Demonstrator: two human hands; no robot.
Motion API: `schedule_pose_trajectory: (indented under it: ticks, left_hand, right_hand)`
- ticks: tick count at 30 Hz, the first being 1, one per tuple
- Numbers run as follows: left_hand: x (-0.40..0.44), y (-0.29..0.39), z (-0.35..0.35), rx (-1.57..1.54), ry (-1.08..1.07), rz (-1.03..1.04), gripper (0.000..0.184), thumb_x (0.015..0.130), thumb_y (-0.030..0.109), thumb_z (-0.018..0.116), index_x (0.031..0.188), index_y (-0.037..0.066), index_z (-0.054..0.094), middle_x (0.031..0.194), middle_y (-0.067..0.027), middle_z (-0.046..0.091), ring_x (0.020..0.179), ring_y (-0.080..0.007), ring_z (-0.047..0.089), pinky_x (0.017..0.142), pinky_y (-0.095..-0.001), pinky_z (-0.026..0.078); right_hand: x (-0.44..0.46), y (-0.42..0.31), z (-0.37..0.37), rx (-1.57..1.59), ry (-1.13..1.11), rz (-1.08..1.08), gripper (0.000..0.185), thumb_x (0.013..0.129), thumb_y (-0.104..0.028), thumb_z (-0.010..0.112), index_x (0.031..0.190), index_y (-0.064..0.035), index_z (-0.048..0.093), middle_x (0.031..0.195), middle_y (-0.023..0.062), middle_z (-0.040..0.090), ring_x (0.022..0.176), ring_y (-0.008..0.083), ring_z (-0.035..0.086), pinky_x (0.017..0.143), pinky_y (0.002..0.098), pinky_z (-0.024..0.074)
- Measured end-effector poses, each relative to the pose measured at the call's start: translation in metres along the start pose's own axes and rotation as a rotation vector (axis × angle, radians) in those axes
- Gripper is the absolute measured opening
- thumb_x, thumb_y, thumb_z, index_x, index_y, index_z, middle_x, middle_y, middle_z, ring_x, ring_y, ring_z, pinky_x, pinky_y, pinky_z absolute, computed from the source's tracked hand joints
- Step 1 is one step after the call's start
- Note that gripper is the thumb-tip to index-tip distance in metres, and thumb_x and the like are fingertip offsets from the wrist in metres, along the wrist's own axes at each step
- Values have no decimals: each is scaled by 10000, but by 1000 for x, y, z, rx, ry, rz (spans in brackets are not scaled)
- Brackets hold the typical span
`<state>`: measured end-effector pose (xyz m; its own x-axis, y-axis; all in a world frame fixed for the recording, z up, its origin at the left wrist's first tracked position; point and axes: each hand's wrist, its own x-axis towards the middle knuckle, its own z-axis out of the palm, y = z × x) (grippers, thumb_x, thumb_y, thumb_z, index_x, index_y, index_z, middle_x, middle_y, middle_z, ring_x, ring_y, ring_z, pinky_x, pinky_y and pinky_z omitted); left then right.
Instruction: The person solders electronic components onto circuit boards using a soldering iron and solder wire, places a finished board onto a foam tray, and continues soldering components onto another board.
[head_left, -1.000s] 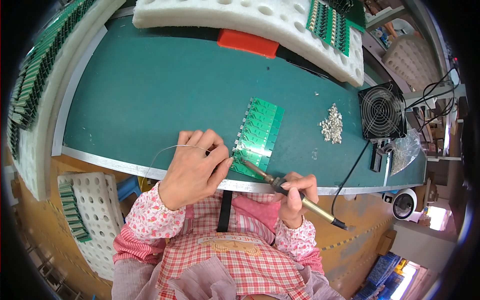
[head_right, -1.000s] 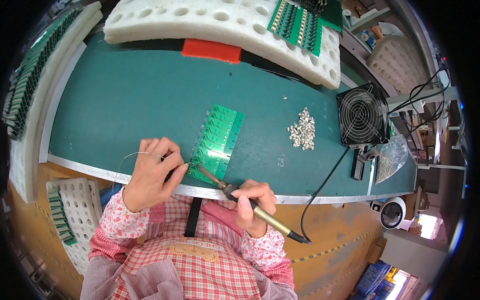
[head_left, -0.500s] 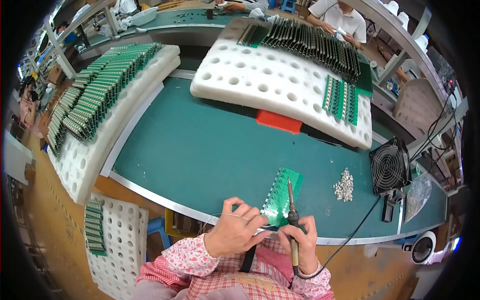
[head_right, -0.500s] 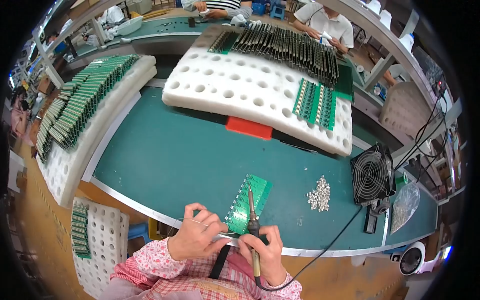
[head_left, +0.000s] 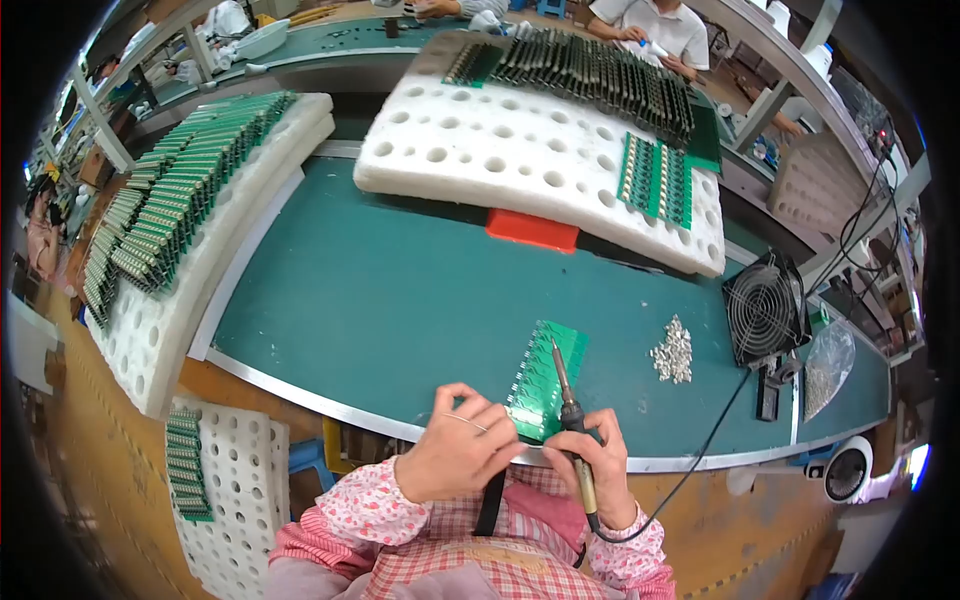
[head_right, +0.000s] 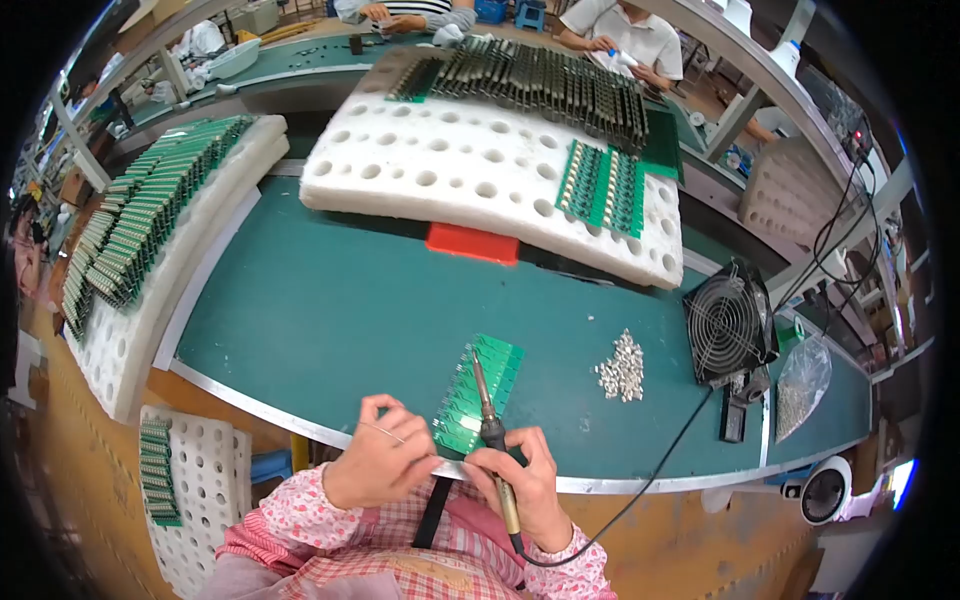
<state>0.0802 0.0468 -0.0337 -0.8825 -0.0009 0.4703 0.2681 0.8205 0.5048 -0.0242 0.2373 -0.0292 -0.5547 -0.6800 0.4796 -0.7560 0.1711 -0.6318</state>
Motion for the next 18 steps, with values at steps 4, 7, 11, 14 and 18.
schedule_pose_trajectory:
  ticks: [4,7,11,14,18]
  left_hand:
    - [0,-7,-5,-60,62,-71,180,790,167,742,756,110,575,810,-24,582,829,-243,561,898,-449,342]
    - [0,-18,-7,-189,115,-276,212,772,83,756,701,93,556,804,-18,611,798,-205,561,881,-384,339]
    - [-1,-27,-5,-291,155,-376,255,753,44,745,636,78,522,789,-19,600,778,-185,554,875,-353,337]
    - [-2,-29,-8,-257,119,-339,266,742,49,738,613,78,508,809,-24,597,790,-185,547,876,-358,336]
    - [-1,-29,-6,-234,87,-293,303,726,76,759,583,92,492,831,-1,596,768,-181,532,854,-370,338]
  right_hand:
    - [1,3,-1,30,49,2,279,709,-25,833,949,-81,703,809,78,588,747,251,552,636,355,463]
    - [-6,-1,-1,166,165,151,345,729,1,813,1038,-49,668,769,69,612,684,220,542,597,340,439]
    - [-25,5,3,299,322,270,139,901,-54,663,1035,-19,672,711,51,611,552,155,571,542,290,459]
    - [-31,3,10,519,358,389,132,956,-107,585,1007,12,562,673,68,601,515,110,579,491,255,468]
    - [-33,7,11,546,293,340,140,963,-111,573,966,-1,486,651,88,591,507,114,578,475,257,472]
